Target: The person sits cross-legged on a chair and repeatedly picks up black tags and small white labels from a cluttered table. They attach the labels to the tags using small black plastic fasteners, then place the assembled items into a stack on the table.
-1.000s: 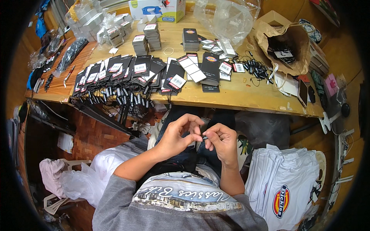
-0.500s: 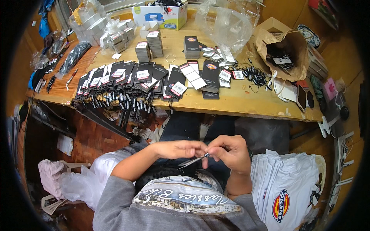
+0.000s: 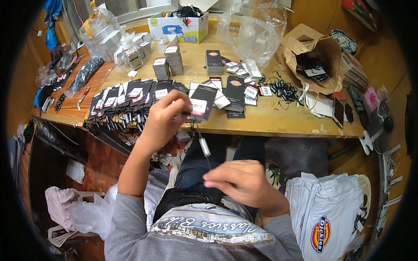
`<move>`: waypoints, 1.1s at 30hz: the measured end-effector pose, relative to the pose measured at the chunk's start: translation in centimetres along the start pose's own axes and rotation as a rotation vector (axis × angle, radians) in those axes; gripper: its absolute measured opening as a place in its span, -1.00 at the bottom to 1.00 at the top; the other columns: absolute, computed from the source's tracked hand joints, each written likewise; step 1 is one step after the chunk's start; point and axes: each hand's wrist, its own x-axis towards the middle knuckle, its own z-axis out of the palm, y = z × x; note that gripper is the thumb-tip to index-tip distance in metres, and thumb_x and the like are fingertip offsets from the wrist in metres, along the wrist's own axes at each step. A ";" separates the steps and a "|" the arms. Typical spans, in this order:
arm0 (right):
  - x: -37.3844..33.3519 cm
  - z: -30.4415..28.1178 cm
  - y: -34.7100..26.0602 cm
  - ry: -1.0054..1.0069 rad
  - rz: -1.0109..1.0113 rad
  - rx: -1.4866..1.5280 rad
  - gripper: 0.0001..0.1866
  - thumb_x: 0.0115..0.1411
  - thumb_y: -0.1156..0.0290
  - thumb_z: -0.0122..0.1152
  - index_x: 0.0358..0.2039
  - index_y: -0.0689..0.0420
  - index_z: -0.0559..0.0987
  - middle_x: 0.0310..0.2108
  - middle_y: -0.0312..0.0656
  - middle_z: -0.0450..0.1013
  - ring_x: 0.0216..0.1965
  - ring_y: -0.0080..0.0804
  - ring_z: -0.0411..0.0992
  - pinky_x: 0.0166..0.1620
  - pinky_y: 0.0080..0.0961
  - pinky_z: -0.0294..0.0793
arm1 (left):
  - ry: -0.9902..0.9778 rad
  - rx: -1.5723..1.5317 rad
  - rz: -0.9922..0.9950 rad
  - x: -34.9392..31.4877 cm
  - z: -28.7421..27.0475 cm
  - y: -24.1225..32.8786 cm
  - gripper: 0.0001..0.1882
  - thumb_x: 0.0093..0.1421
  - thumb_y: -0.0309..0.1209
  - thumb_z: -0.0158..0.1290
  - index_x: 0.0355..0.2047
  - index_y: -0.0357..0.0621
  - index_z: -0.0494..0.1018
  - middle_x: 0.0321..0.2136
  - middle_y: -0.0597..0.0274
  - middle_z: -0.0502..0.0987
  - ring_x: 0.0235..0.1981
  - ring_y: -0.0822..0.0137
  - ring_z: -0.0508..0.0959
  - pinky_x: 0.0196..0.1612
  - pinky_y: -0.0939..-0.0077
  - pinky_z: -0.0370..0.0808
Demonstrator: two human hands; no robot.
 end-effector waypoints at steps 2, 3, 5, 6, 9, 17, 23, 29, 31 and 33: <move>-0.1 1.2 1.4 -0.067 0.044 -0.059 -0.89 -0.12 0.48 0.12 -0.53 0.20 0.41 -0.60 -0.15 0.36 -0.56 -0.25 0.36 -0.50 -0.49 0.34 | -0.045 0.051 -0.034 0.6 0.7 -2.3 -0.77 -0.34 -0.72 -0.04 -0.58 -0.27 0.27 -0.51 0.17 0.33 -0.47 0.16 0.40 -0.43 0.44 0.36; -0.2 1.5 1.8 -0.132 0.069 -0.083 -0.89 -0.10 0.46 0.11 -0.53 0.20 0.41 -0.60 -0.15 0.36 -0.55 -0.25 0.36 -0.48 -0.48 0.34 | -0.061 0.210 0.020 0.5 1.0 -3.3 -0.75 -0.38 -0.71 0.02 -0.59 -0.26 0.29 -0.50 0.18 0.36 -0.44 0.19 0.39 -0.41 0.47 0.35; -0.2 1.7 2.6 -0.257 0.124 -0.125 -0.88 -0.08 0.42 0.08 -0.54 0.19 0.42 -0.58 -0.15 0.37 -0.53 -0.23 0.37 -0.45 -0.46 0.35 | -0.159 0.296 -0.014 0.4 1.5 -4.7 -0.76 -0.38 -0.67 0.05 -0.61 -0.24 0.29 -0.50 0.17 0.36 -0.38 0.16 0.34 -0.33 0.44 0.33; -0.1 1.1 3.1 -0.304 0.134 -0.165 -0.87 -0.06 0.37 0.05 -0.54 0.17 0.42 -0.56 -0.15 0.37 -0.50 -0.22 0.37 -0.42 -0.44 0.36 | -0.190 0.324 -0.009 0.6 1.5 -4.8 -0.78 -0.36 -0.66 0.03 -0.60 -0.23 0.30 -0.50 0.18 0.36 -0.37 0.17 0.33 -0.31 0.43 0.33; 1.4 -1.5 5.5 -0.168 0.208 -0.390 -0.89 -0.10 0.45 0.10 -0.51 0.19 0.47 -0.53 -0.13 0.39 -0.45 -0.20 0.36 -0.35 -0.43 0.34 | -0.301 0.379 0.017 1.0 1.7 -5.0 -0.80 -0.33 -0.63 0.01 -0.58 -0.23 0.34 -0.48 0.20 0.37 -0.34 0.18 0.32 -0.26 0.41 0.31; 5.7 -4.9 13.2 -0.149 0.388 -0.723 -0.46 -0.26 0.30 0.25 -0.18 0.11 0.36 -0.05 -0.17 0.18 0.01 -0.22 0.09 -0.03 -0.27 0.13 | -0.379 0.362 0.016 4.3 4.0 -7.4 -0.71 -0.19 -0.44 0.07 -0.37 -0.20 0.39 -0.34 0.14 0.42 -0.23 0.13 0.33 -0.19 0.33 0.28; 6.2 -4.2 15.1 -0.356 0.568 -0.771 -0.28 -0.29 0.17 0.29 -0.08 0.10 0.26 0.05 -0.24 0.07 0.11 -0.23 -0.07 0.00 -0.03 0.05 | -0.750 0.465 -0.295 9.1 7.8 -10.7 -0.16 -0.40 -0.03 0.21 -0.09 -0.20 0.23 -0.17 0.03 0.35 -0.06 0.10 0.27 -0.07 0.31 0.23; 4.6 -5.9 16.0 -0.344 0.544 -0.804 -0.37 -0.22 0.22 0.22 -0.08 0.08 0.28 0.03 -0.27 0.08 0.12 -0.28 -0.08 0.02 -0.11 0.05 | -0.795 0.353 -0.245 9.9 9.5 -10.4 -0.10 -0.47 -0.02 0.24 -0.09 -0.22 0.23 -0.16 0.01 0.33 -0.09 0.08 0.29 -0.08 0.32 0.26; 4.1 -6.3 16.0 -0.348 0.522 -0.828 -0.37 -0.24 0.20 0.23 -0.10 0.08 0.30 0.03 -0.24 0.09 0.11 -0.28 -0.05 0.02 -0.17 0.05 | -0.800 0.318 -0.220 9.7 10.2 -10.7 -0.09 -0.48 -0.03 0.25 -0.09 -0.23 0.23 -0.17 0.00 0.32 -0.09 0.07 0.29 -0.09 0.33 0.26; 4.2 -7.4 15.9 -0.359 0.475 -0.694 -0.37 -0.26 0.18 0.24 -0.11 0.09 0.33 0.01 -0.20 0.10 0.09 -0.27 -0.01 0.03 -0.23 0.07 | -0.803 0.292 -0.198 9.9 10.7 -10.8 -0.09 -0.49 -0.03 0.25 -0.10 -0.24 0.24 -0.17 -0.01 0.31 -0.10 0.06 0.30 -0.10 0.33 0.27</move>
